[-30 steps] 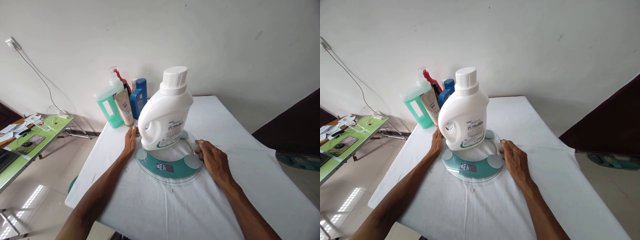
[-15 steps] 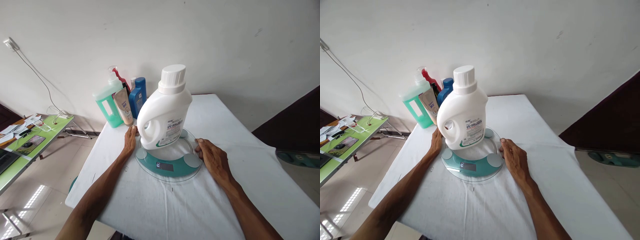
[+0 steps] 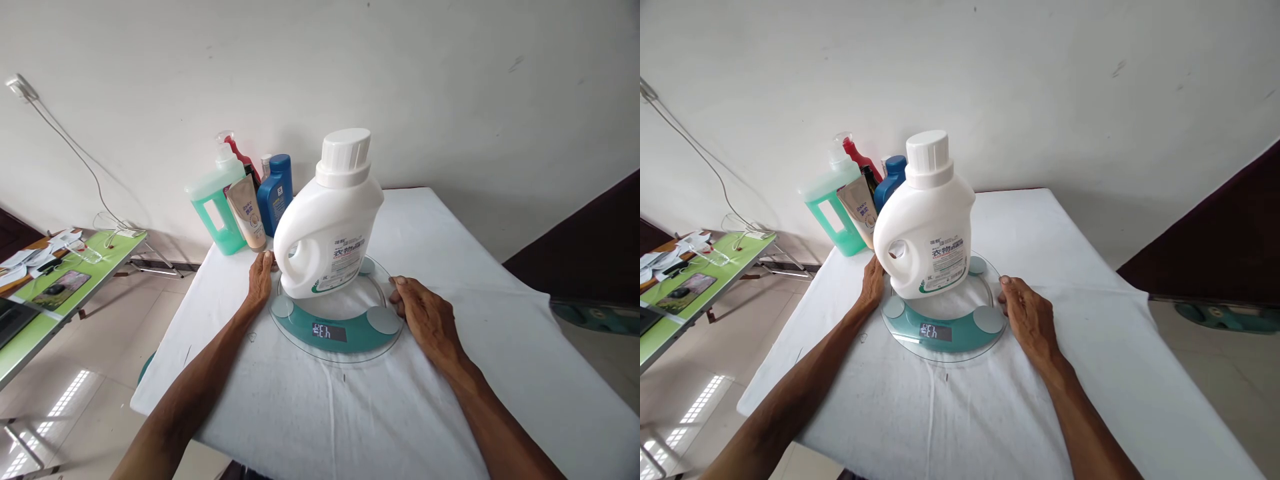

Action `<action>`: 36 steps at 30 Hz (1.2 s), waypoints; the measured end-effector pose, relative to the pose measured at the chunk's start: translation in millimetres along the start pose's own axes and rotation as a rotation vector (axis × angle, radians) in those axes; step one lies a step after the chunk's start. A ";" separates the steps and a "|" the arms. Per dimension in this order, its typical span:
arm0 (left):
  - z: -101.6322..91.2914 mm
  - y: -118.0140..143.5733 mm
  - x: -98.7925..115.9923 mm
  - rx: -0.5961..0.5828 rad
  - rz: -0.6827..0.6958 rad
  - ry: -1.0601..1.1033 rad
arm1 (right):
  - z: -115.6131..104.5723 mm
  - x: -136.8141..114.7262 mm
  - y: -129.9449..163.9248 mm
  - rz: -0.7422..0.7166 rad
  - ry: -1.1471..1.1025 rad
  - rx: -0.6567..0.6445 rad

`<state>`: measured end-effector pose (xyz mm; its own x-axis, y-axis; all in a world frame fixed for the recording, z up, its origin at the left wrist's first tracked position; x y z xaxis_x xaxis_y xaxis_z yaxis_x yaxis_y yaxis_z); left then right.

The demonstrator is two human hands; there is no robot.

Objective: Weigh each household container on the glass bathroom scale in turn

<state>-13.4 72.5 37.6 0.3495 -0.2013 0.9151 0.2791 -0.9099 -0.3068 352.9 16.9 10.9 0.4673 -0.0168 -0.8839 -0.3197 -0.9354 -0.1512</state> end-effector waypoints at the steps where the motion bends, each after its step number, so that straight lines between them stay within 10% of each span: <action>1: 0.0 0.1 -0.1 -0.001 -0.001 -0.003 | 0.4 -0.2 -0.1 0.001 0.002 -0.003; 36: -1.7 0.3 -1.5 0.032 -0.032 -0.013 | -0.1 -0.9 0.4 -0.032 0.020 -0.011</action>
Point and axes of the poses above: each hand's wrist, its own y-axis away from the middle knuckle, its own z-axis out of the palm, x = y × z, the point moved 10 cm from there along -y, towards the middle knuckle, and after that the axes turned 6 degrees about x, right-handed, at the moved point
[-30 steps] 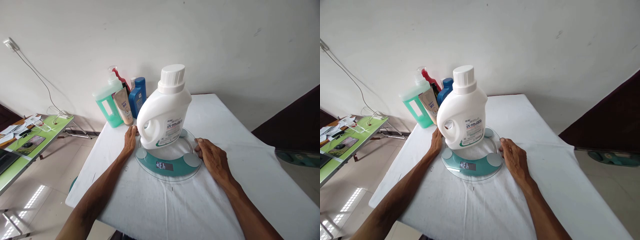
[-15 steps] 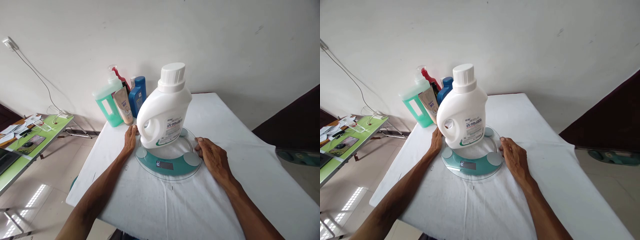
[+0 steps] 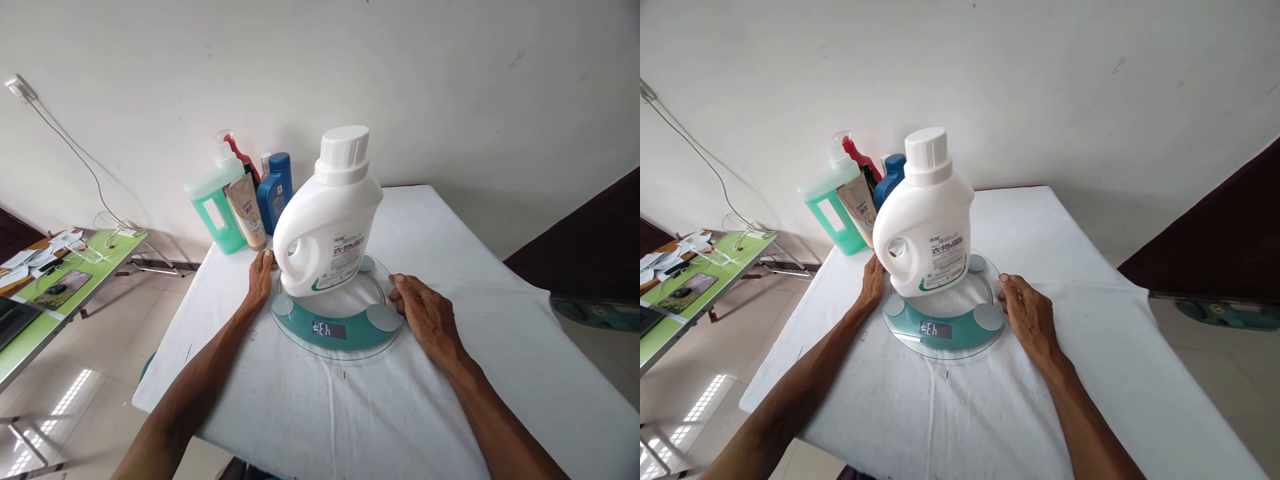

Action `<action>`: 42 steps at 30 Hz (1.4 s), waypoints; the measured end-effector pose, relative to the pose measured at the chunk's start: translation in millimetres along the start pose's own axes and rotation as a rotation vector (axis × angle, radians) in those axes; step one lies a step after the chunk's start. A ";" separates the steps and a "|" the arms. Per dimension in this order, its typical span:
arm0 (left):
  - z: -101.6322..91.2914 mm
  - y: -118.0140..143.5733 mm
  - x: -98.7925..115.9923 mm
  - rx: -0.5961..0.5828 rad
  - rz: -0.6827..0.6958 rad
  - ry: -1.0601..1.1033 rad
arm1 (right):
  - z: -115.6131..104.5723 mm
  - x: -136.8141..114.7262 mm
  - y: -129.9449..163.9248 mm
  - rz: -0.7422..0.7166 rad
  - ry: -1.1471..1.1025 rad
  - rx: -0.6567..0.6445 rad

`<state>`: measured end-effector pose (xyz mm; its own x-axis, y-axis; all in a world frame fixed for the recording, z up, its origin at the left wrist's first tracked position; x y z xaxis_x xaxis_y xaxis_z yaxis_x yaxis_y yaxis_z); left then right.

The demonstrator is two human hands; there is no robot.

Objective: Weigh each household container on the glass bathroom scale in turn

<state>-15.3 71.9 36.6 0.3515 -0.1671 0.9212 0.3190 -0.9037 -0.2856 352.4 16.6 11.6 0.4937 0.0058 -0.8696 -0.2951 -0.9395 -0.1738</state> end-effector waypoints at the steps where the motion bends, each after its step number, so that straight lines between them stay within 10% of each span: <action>1: 0.0 0.1 0.3 0.000 0.003 0.003 | 0.0 -0.5 0.3 0.001 0.005 -0.003; 42: -1.4 0.4 -0.8 0.032 0.010 -0.024 | -0.2 -2.5 0.2 -0.018 0.011 -0.006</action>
<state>-16.7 71.2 36.1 0.3754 -0.1667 0.9117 0.3430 -0.8889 -0.3037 351.3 16.3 13.9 0.5081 0.0190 -0.8611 -0.2808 -0.9415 -0.1865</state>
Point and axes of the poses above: each hand's wrist, its own y-axis away from the middle knuckle, its own z-axis out of the palm, x = y × z, the point moved 10 cm from there along -y, towards the middle knuckle, and after that the axes turned 6 degrees about x, right-handed, at the moved point
